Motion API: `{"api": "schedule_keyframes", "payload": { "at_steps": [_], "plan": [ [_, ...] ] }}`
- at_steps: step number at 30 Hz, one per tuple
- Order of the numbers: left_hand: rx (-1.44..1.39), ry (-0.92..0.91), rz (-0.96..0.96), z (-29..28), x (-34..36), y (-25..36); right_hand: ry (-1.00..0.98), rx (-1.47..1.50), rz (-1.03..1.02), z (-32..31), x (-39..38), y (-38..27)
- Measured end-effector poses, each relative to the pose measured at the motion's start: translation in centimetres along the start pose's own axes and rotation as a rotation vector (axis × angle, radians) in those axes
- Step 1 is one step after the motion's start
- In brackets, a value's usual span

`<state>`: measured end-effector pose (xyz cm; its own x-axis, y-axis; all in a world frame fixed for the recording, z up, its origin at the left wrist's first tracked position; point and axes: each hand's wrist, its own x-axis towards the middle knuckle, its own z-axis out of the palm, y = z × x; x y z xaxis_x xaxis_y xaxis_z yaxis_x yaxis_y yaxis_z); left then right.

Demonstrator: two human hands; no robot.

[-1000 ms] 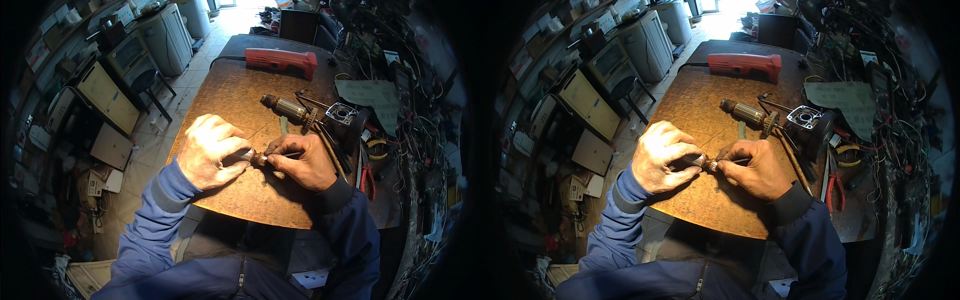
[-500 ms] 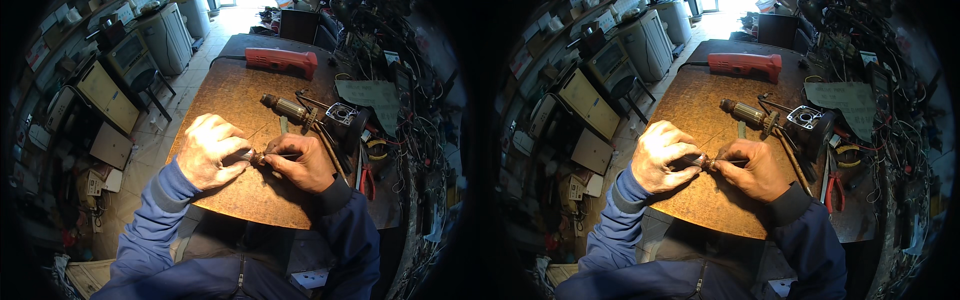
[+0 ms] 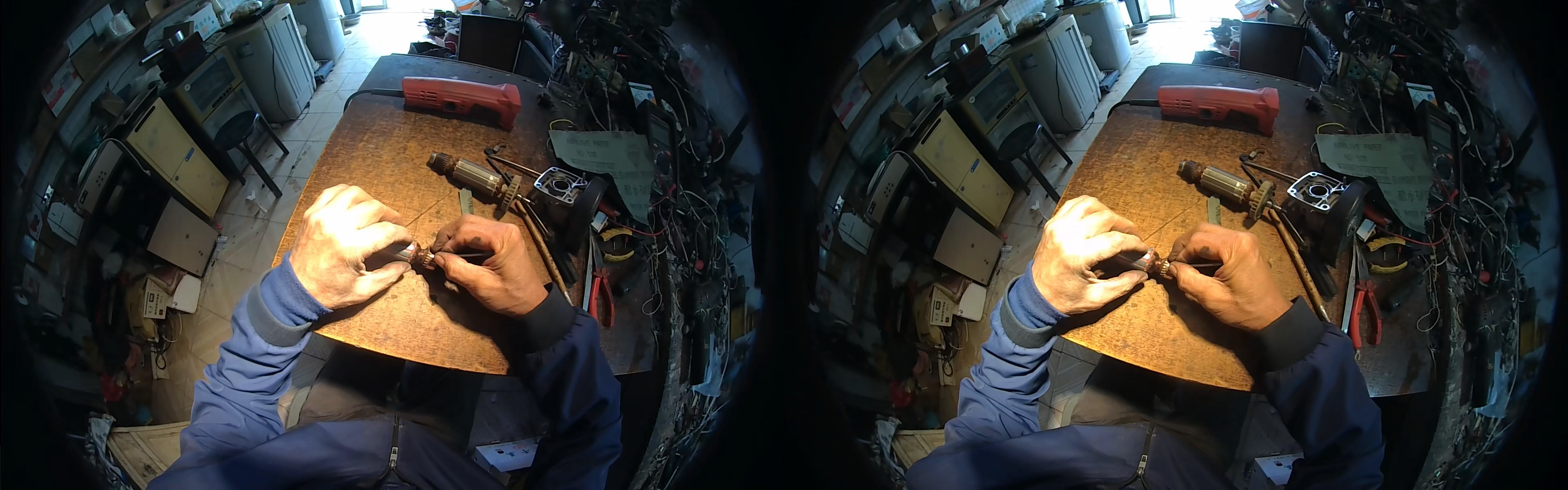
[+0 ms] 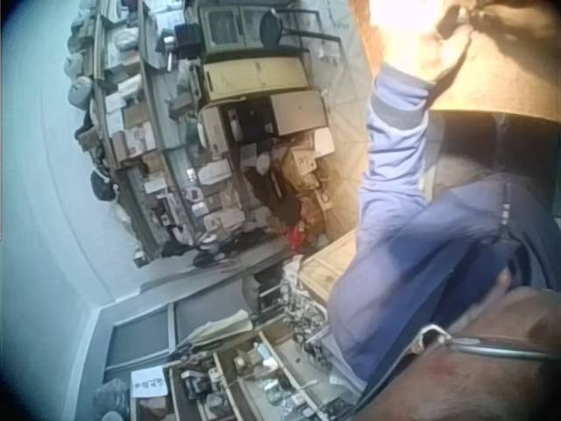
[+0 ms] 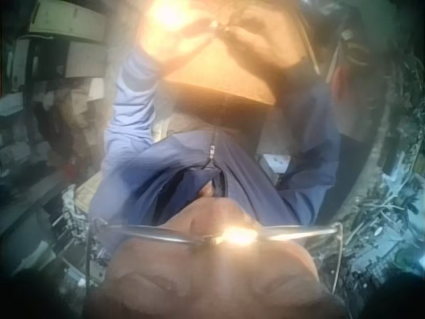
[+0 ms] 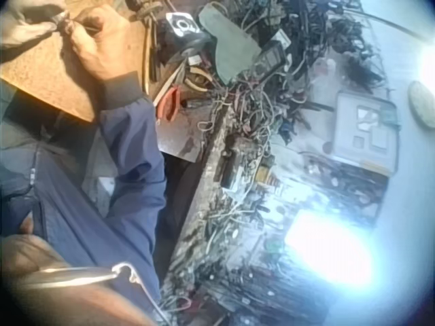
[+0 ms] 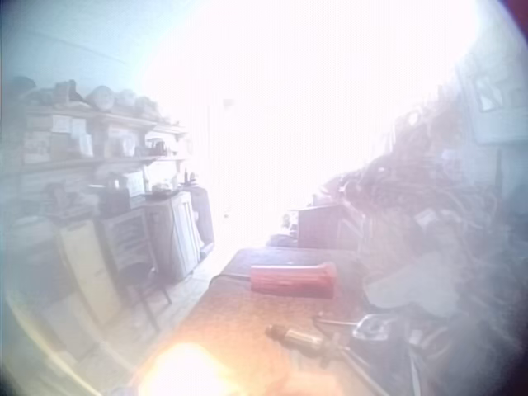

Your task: The person works on a small motor component at a cluttered workbench. They use a screwdriver to adjust a screw on the motor shaft, then reach into a drawer to retrieve a pencil and mark the component. The person continues to adjust the screw with the screwdriver.

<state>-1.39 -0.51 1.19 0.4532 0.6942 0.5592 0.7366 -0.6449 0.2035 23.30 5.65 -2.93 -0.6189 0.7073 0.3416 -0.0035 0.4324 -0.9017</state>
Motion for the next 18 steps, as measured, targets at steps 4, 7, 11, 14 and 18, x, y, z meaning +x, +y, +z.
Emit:
{"api": "schedule_keyframes", "payload": {
  "at_steps": [4, 7, 11, 14, 18],
  "plan": [
    [0.005, 0.005, 0.005, 0.1, 0.0, 0.0, -0.007, 0.003, 0.060, -0.1, 0.0, -0.6],
    [0.007, 0.006, 0.003, 0.1, 0.0, 0.0, -0.010, 0.053, 0.076, -0.1, -0.1, -0.2],
    [0.019, 0.029, 0.029, 0.0, 0.1, 0.0, -0.016, 0.124, 0.117, -0.1, -0.1, -0.6],
    [0.029, 0.053, 0.050, 0.1, 0.3, 0.0, -0.030, 0.139, 0.122, -0.3, -0.1, -1.0],
    [0.031, 0.036, 0.036, 0.0, 0.2, 0.0, 0.003, 0.244, 0.232, -0.4, -0.1, -1.2]
  ]
}}
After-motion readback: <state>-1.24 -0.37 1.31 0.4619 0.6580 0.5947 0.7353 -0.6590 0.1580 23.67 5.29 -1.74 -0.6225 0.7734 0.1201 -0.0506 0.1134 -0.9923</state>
